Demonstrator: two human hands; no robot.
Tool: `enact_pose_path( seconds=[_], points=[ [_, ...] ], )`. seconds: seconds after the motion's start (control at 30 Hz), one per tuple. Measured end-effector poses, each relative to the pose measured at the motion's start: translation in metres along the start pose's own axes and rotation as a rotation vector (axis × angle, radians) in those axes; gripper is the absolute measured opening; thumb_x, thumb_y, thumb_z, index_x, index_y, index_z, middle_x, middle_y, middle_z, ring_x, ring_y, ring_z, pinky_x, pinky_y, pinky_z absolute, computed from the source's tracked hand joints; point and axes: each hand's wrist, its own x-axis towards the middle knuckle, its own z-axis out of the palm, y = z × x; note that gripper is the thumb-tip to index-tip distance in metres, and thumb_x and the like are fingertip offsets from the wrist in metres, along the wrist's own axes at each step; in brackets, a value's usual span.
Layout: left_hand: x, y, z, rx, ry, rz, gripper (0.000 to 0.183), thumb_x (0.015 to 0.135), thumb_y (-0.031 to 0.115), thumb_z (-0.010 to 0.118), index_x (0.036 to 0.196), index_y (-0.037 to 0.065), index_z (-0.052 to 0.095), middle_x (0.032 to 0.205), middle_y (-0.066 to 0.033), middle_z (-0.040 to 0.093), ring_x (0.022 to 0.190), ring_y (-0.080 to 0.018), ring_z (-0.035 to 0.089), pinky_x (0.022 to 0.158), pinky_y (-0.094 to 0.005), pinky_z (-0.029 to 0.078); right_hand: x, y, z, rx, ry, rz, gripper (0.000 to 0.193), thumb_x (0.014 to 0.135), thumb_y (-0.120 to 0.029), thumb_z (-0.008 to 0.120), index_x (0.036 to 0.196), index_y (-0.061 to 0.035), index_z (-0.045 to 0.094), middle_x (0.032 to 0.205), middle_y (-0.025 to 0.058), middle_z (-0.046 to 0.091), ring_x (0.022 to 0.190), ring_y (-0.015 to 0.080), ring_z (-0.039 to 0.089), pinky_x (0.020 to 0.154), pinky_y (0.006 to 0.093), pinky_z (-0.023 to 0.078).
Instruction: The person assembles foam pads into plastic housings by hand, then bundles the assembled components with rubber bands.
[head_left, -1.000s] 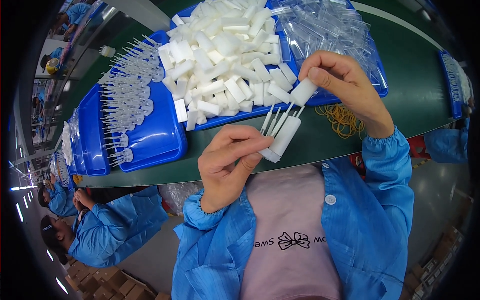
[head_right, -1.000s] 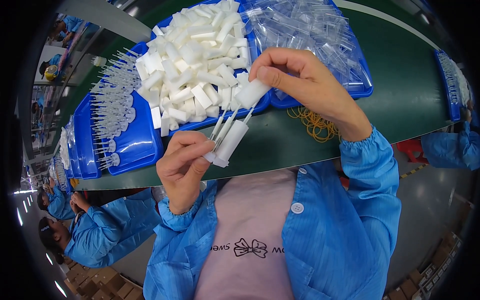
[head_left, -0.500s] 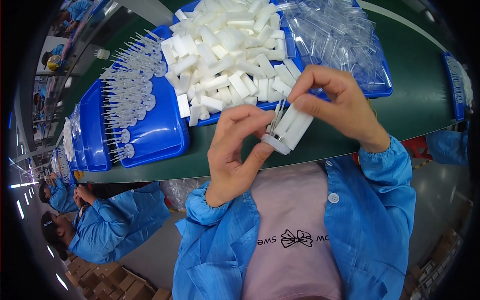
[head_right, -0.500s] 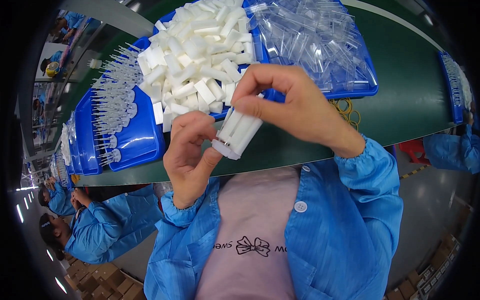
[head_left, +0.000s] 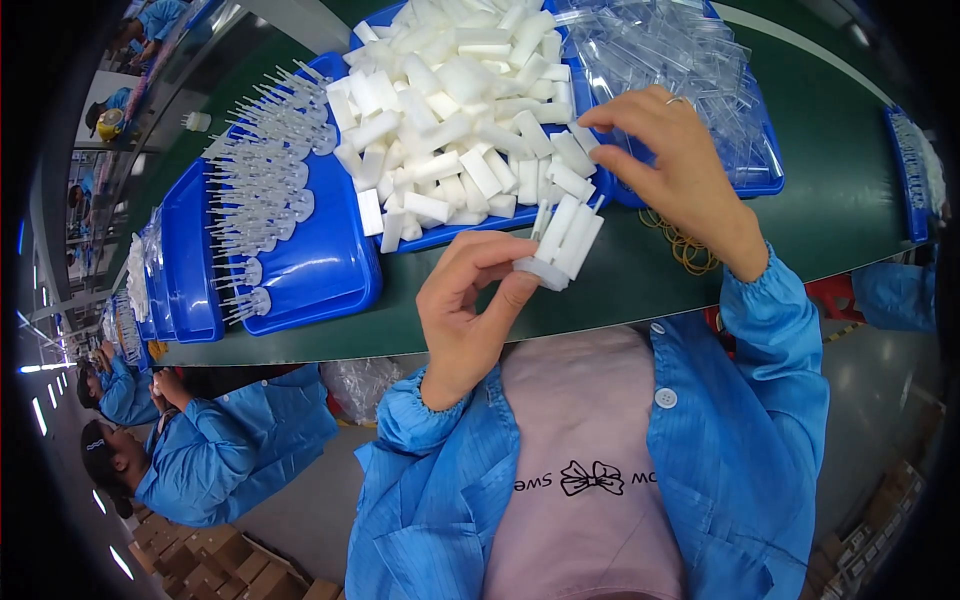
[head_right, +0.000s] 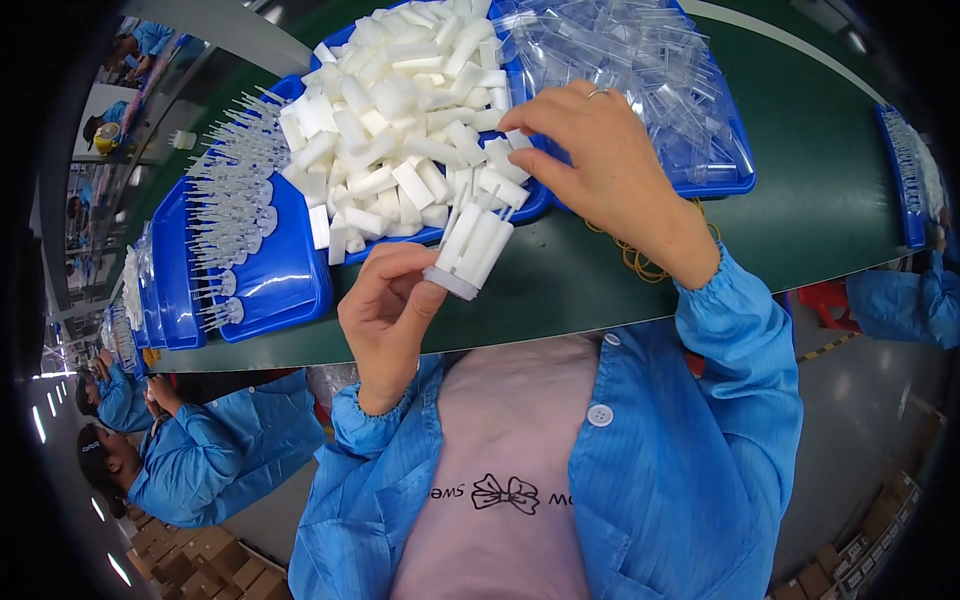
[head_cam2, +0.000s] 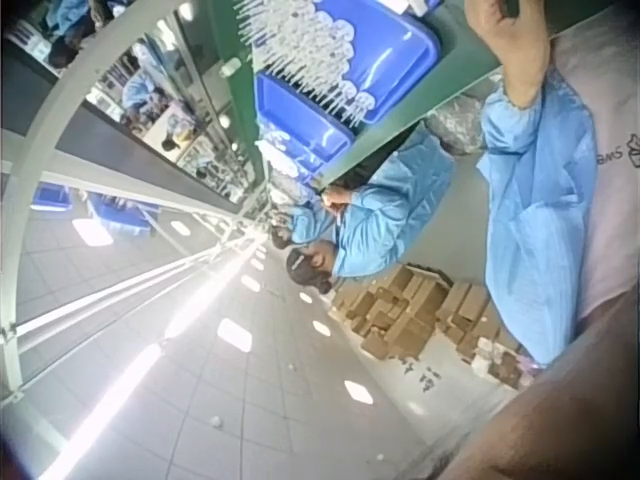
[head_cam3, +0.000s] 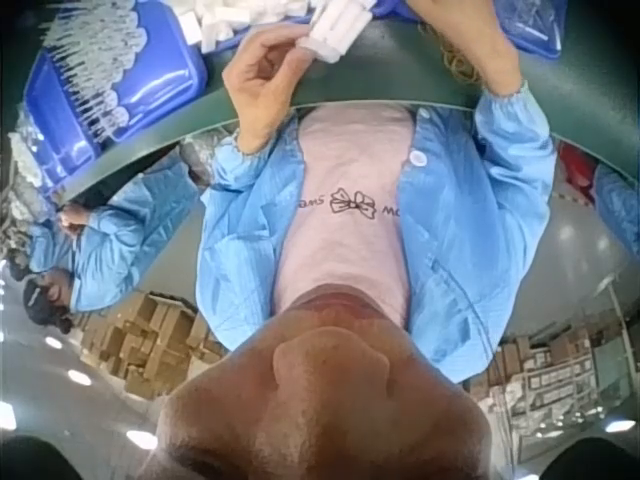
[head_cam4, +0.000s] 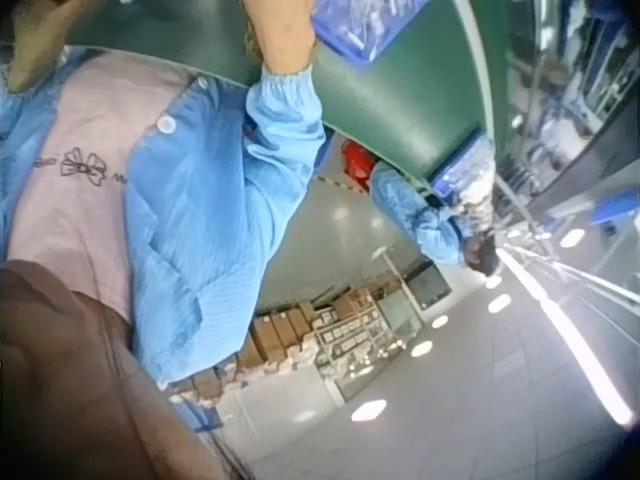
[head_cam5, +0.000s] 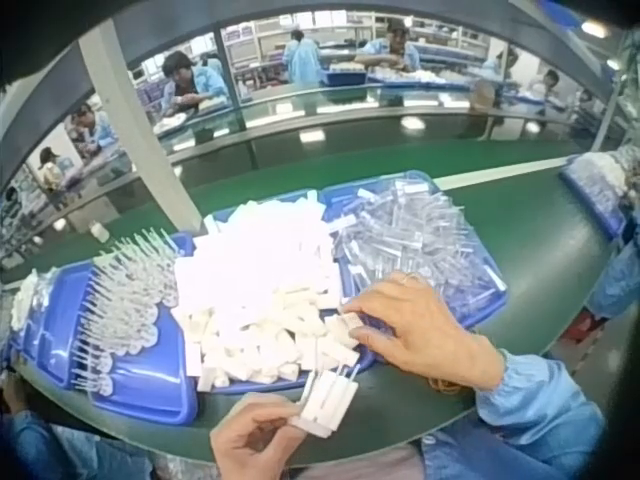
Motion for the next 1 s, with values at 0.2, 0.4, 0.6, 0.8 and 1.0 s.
enact_pose_path(
  seconds=[0.2, 0.4, 0.6, 0.8, 1.0],
  points=[
    [-0.001, -0.003, -0.003, 0.029, 0.068, 0.037, 0.021, 0.081, -0.003, 0.065, 0.102, -0.003, 0.063, 0.102, -0.0091, 0.057, 0.090, -0.0139, 0.058, 0.078, -0.0241, 0.048, -0.007, 0.010, 0.025, -0.426, -0.021, -0.107, 0.021, 0.074, -0.017, 0.068, 0.093, -0.0088, 0.063, 0.088, 0.0049, 0.053, 0.092, 0.0224, 0.050, 0.081, 0.0366, 0.036],
    [-0.002, -0.007, -0.005, -0.005, 0.096, 0.034, 0.021, 0.081, -0.003, 0.064, 0.103, -0.003, 0.064, 0.102, -0.0086, 0.057, 0.090, -0.0133, 0.057, 0.078, -0.0231, 0.047, -0.003, 0.022, 0.025, -0.492, 0.019, -0.144, 0.013, 0.078, -0.010, 0.062, 0.091, -0.0094, 0.062, 0.085, 0.0052, 0.055, 0.089, 0.0223, 0.052, 0.076, 0.0352, 0.038],
    [-0.002, -0.006, -0.006, 0.086, 0.071, 0.095, 0.019, 0.081, -0.003, 0.064, 0.100, 0.000, 0.066, 0.100, -0.0084, 0.058, 0.090, -0.0146, 0.055, 0.075, -0.0242, 0.045, 0.001, 0.016, 0.006, -0.311, 0.197, -0.124, 0.012, 0.085, -0.010, 0.056, 0.093, -0.0087, 0.065, 0.086, 0.0047, 0.062, 0.078, 0.0182, 0.057, 0.071, 0.0308, 0.040],
    [0.000, 0.003, 0.000, 0.146, 0.028, 0.177, 0.019, 0.078, -0.006, 0.064, 0.095, 0.001, 0.069, 0.095, -0.0082, 0.059, 0.085, -0.0154, 0.056, 0.070, -0.0239, 0.045, 0.001, 0.006, -0.004, 0.704, -0.131, 0.220, 0.024, 0.093, -0.022, 0.051, 0.102, -0.0037, 0.065, 0.084, -0.0003, 0.060, 0.077, 0.0062, 0.051, 0.070, 0.0217, 0.042],
    [0.000, 0.010, 0.001, 0.199, 0.011, 0.214, 0.023, 0.075, -0.010, 0.063, 0.094, 0.001, 0.070, 0.093, -0.0085, 0.059, 0.079, -0.0152, 0.058, 0.064, -0.0229, 0.046, 0.001, 0.005, -0.006, 0.842, -0.152, 0.306, 0.025, 0.093, -0.023, 0.052, 0.104, -0.0033, 0.062, 0.089, 0.0009, 0.060, 0.079, 0.0078, 0.052, 0.075, 0.0214, 0.043]
  ],
)
